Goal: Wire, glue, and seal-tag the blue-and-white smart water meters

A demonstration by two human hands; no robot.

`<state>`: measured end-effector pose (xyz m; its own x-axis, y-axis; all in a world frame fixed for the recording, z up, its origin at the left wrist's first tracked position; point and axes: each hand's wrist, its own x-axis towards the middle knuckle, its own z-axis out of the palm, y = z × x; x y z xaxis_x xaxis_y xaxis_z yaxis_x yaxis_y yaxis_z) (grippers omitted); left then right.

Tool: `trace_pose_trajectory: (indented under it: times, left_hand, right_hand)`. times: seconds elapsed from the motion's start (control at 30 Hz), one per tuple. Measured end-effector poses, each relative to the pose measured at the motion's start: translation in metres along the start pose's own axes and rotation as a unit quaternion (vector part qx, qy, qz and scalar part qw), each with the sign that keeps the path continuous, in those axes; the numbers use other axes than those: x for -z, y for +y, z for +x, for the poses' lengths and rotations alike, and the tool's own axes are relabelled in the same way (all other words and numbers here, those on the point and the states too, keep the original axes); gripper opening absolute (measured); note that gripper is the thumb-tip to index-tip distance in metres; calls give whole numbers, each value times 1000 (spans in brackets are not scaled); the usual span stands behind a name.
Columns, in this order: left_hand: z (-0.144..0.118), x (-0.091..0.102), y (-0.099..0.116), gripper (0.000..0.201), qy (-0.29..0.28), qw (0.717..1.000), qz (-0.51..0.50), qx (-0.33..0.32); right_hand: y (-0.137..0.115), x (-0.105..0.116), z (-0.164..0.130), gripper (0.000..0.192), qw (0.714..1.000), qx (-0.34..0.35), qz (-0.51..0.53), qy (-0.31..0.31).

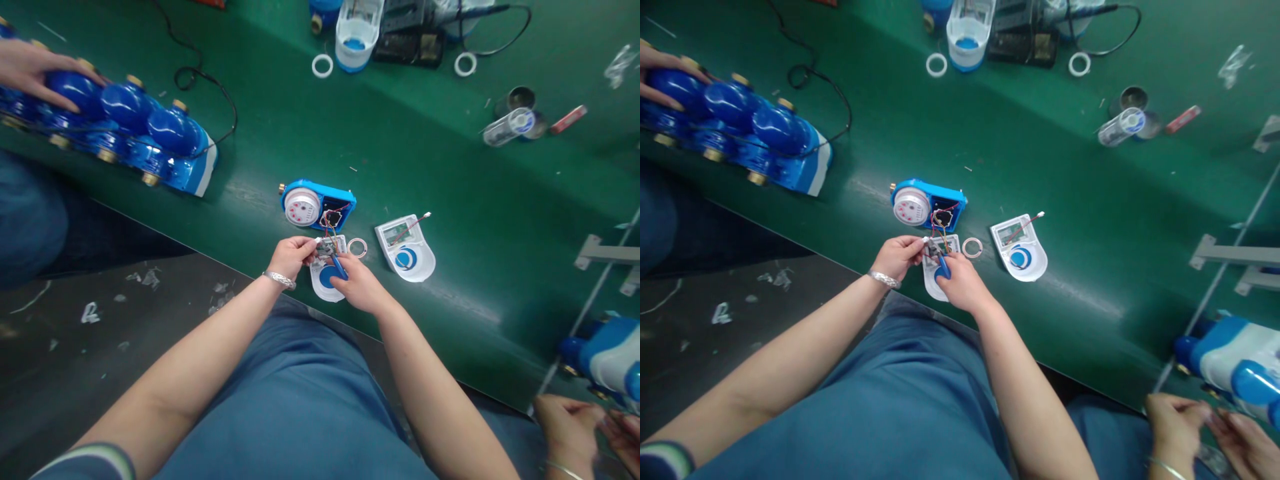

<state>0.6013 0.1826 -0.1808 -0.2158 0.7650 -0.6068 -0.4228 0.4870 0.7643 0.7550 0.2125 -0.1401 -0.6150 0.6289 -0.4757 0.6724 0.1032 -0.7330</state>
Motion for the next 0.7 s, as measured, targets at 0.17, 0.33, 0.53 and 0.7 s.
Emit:
trace_pose_trajectory:
  times: [0.17,0.33,0.53,0.7]
  left_hand:
    - [-1,-1,0,27,-8,999,29,-19]
    - [0,-1,0,28,-19,997,66,-35]
    - [4,4,16,30,-83,983,163,-10]
    - [10,11,27,30,-189,961,202,-2]
  right_hand:
    - [0,-2,0,28,1000,0,-13,1]
    - [1,-2,0,30,1000,0,12,8]
    - [1,-5,-1,16,999,-23,-20,34]
    - [-1,-4,-4,18,998,-25,-3,51]
